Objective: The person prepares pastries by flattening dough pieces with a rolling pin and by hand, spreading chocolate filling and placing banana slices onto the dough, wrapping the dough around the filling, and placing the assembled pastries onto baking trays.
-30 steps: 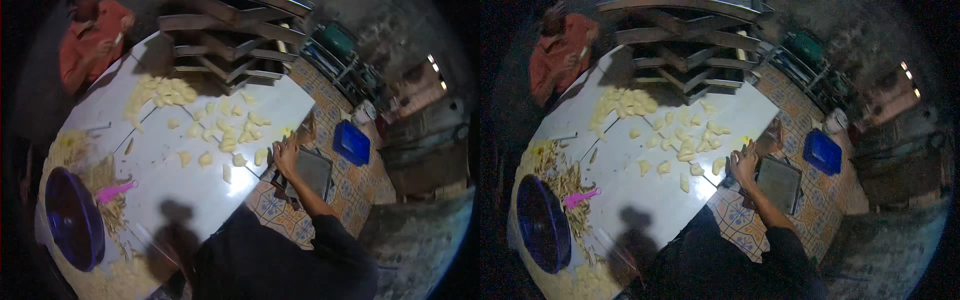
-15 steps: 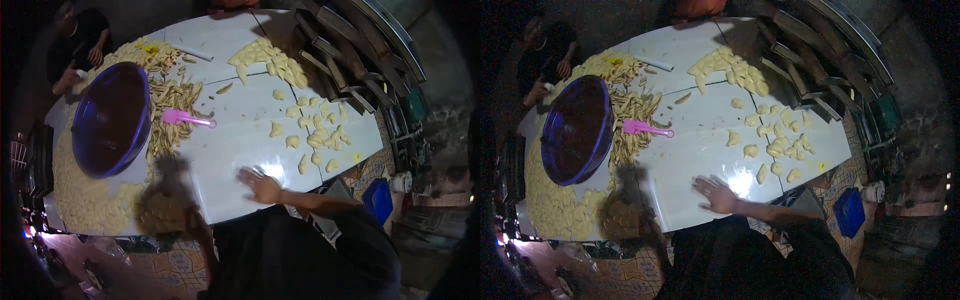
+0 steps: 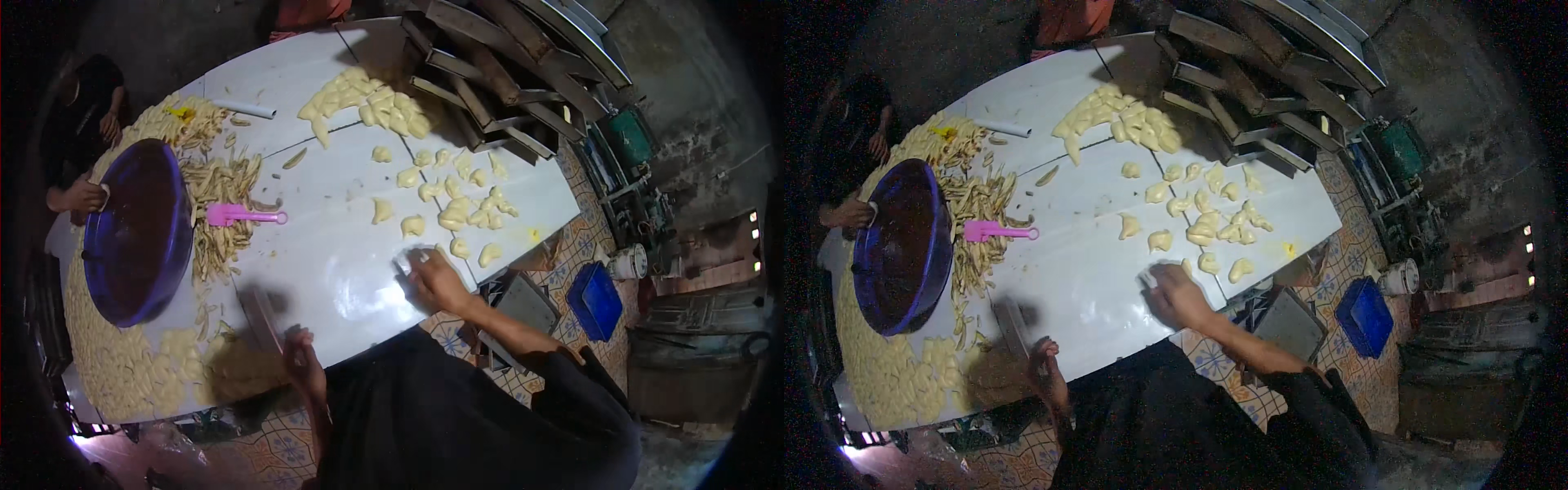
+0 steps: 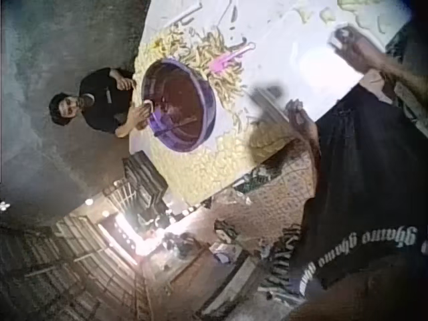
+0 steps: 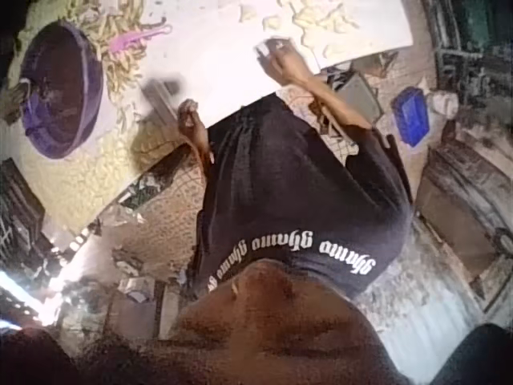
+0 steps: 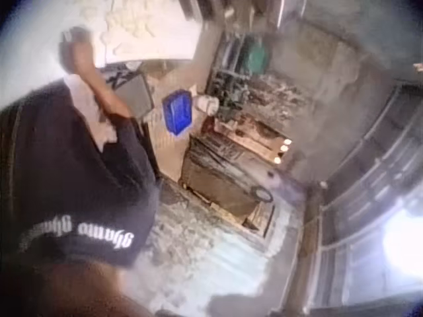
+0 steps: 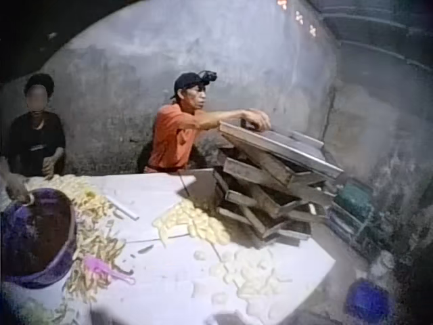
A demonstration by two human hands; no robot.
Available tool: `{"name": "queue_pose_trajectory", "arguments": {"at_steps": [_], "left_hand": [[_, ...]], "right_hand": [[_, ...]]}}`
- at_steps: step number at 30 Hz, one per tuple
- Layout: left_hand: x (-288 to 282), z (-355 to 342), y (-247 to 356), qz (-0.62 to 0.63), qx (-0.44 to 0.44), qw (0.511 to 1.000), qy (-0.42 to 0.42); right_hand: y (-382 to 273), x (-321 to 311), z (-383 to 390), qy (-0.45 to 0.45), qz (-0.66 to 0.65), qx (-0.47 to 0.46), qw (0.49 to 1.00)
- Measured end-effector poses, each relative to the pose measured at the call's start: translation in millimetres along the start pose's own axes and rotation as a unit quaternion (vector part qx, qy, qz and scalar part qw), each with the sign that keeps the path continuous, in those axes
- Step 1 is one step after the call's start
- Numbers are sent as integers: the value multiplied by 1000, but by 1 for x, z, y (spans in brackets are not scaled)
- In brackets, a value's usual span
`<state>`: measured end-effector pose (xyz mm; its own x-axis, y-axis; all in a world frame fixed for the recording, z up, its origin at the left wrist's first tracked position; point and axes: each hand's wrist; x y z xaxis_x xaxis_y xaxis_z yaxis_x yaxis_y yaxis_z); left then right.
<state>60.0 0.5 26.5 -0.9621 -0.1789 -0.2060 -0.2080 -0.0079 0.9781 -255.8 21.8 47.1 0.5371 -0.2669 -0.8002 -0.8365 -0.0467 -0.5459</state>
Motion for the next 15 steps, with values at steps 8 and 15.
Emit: {"name": "queue_pose_trajectory", "arguments": {"at_steps": [8, 15], "left_hand": [[75, 21, 17, 1, -78, 955, -285], [99, 2, 20, 90, -203, 959, -174]], "right_hand": [[41, 14, 24, -6, -129, 108, 986], [-51, 28, -21, -82, -375, 140, 913]]}}
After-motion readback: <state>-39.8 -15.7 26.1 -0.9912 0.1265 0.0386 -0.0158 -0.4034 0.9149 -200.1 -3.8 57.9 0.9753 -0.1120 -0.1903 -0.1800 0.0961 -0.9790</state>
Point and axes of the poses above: each hand's wrist, its own z-axis away from the middle knuckle, its own x-axis out of the palm, y = z × x, and after that the axes turned 5 degrees about y, right-handed
